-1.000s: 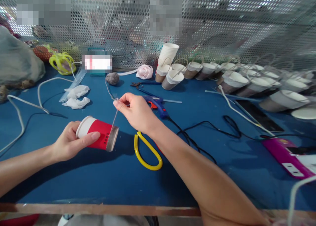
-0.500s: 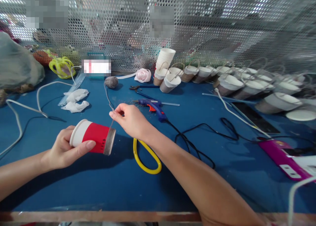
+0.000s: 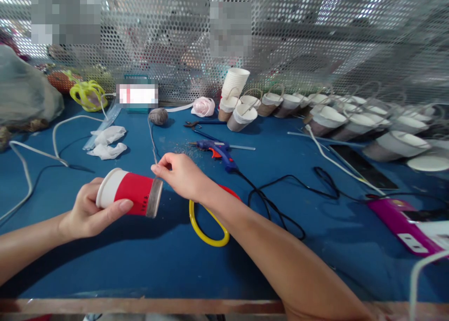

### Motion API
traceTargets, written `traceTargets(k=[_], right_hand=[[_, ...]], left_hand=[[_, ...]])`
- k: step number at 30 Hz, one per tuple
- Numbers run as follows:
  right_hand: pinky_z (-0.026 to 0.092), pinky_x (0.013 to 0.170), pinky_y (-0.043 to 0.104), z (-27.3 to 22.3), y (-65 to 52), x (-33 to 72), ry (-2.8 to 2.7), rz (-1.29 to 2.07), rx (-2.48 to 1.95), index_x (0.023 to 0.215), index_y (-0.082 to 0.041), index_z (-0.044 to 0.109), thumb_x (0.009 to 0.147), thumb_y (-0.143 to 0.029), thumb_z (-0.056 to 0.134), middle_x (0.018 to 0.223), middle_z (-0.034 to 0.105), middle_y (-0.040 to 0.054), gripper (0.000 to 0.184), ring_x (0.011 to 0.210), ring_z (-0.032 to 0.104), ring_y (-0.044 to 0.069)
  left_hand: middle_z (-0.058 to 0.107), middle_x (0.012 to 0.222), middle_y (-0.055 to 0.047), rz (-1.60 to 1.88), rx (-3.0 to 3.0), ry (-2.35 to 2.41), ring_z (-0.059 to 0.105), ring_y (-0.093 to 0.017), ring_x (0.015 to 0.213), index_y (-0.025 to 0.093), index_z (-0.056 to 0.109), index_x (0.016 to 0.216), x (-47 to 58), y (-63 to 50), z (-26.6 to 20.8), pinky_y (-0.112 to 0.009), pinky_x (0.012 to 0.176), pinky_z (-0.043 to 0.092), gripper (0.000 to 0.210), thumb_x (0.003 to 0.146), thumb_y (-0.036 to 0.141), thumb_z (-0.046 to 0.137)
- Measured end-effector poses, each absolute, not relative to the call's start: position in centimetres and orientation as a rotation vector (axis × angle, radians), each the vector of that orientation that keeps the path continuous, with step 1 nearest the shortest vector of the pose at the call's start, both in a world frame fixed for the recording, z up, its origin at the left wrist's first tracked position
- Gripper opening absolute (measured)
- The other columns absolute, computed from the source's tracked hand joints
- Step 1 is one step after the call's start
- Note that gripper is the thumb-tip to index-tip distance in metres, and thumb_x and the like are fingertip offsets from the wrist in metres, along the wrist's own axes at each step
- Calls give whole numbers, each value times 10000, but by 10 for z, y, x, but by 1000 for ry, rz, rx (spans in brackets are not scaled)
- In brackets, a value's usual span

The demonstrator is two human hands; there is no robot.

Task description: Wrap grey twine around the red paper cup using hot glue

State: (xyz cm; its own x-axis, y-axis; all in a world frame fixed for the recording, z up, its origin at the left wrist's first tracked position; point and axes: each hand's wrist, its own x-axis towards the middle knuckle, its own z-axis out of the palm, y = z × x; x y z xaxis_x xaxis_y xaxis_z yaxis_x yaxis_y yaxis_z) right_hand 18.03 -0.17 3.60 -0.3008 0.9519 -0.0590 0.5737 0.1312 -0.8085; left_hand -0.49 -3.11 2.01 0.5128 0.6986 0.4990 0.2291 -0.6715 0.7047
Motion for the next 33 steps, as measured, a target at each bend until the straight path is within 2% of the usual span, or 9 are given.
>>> traceTargets(k=[7, 12, 18, 21, 25, 28, 31, 33], right_hand=[[311, 508, 241, 32, 0, 179, -1922, 1044, -1495, 665, -171, 517, 791, -345, 506, 564, 491, -31, 215, 528, 412, 100], [307, 492, 239, 30, 1, 178, -1908, 1060, -1512, 668, -171, 524, 794, -341, 491, 576, 516, -18, 215, 528, 418, 104], [322, 496, 240, 27, 1, 177, -1894, 1054, -1511, 644, -176, 515, 786, -348, 496, 571, 512, -18, 224, 533, 421, 107], [327, 495, 240, 25, 2, 175, -1891, 1037, -1502, 638, -179, 518, 788, -354, 495, 560, 508, -24, 232, 523, 423, 106], [338, 534, 259, 30, 7, 182, -1869, 925, -1516, 639, -182, 520, 785, -417, 504, 592, 525, -11, 278, 562, 448, 124], [345, 578, 278, 44, 7, 191, -1845, 823, -1523, 654, -182, 515, 818, -479, 439, 626, 531, 4, 348, 595, 453, 135], [364, 596, 276, 57, -2, 195, -1868, 1079, -1419, 660, -178, 521, 848, -523, 351, 661, 554, 18, 428, 613, 471, 130], [366, 599, 269, 59, -8, 192, -1831, 1294, -1347, 699, -174, 516, 842, -505, 390, 693, 553, 15, 382, 627, 468, 123]], left_hand=[[453, 451, 22, 1005, 1862, 927, 343, -66, 415, 144, 513, 485, -5, -31, 16, -189, 384, 298, 348, 773, 331, 569], [505, 520, -2, 982, 1639, 976, 389, -82, 469, 127, 591, 550, -3, -30, 15, -188, 420, 336, 356, 740, 428, 594], [471, 502, 4, 975, 1546, 973, 337, -68, 447, 122, 570, 520, -2, -30, 14, -188, 402, 313, 400, 731, 461, 595], [501, 518, -7, 978, 1597, 965, 358, -75, 452, 123, 587, 552, -3, -30, 14, -193, 405, 327, 376, 748, 442, 582], [448, 449, 18, 1040, 1813, 929, 350, -68, 415, 137, 546, 500, -4, -29, 17, -187, 393, 321, 351, 769, 360, 572], [551, 524, 1, 1129, 1937, 934, 433, -86, 460, 135, 627, 632, -3, -27, 18, -190, 444, 372, 218, 777, 288, 571], [638, 645, -31, 1166, 1932, 957, 514, -112, 538, 127, 667, 778, -3, -22, 14, -198, 501, 415, 189, 803, 269, 545], [664, 703, -41, 1155, 1954, 924, 543, -120, 574, 131, 672, 828, -3, -18, 12, -202, 540, 434, 186, 813, 254, 533]])
